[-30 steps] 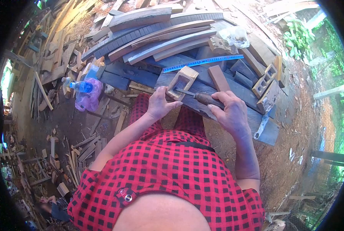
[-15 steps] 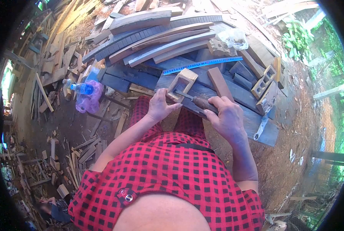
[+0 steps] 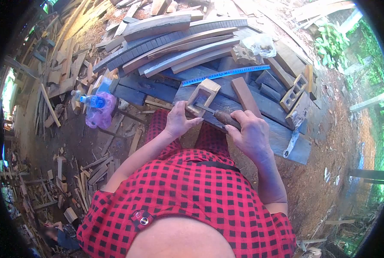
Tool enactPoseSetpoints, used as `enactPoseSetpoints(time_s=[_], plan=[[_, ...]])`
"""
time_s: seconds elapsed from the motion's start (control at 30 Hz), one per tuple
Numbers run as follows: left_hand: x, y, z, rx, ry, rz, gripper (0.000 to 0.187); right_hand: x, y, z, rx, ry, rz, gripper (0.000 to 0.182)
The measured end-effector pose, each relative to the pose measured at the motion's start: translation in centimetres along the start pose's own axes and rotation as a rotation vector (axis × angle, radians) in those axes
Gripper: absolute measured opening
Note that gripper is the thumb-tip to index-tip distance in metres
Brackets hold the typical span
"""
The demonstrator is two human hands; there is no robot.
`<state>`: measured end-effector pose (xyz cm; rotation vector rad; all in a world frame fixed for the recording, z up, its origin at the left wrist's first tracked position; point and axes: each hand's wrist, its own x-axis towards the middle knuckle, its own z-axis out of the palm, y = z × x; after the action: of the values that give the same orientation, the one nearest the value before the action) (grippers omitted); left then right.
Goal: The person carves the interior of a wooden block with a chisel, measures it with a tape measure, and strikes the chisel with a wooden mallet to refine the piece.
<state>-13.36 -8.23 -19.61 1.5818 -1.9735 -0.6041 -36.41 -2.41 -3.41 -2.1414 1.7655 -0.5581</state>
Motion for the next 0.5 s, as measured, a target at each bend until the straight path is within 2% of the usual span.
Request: enactPoseSetpoints(time_s=[0.5], plan=[[-0.01,-0.03,-0.06,-0.007,0.003,0.007,0.071,0.13,0.26,-0.04,-0.002,-0.003,-0.001,0.032]])
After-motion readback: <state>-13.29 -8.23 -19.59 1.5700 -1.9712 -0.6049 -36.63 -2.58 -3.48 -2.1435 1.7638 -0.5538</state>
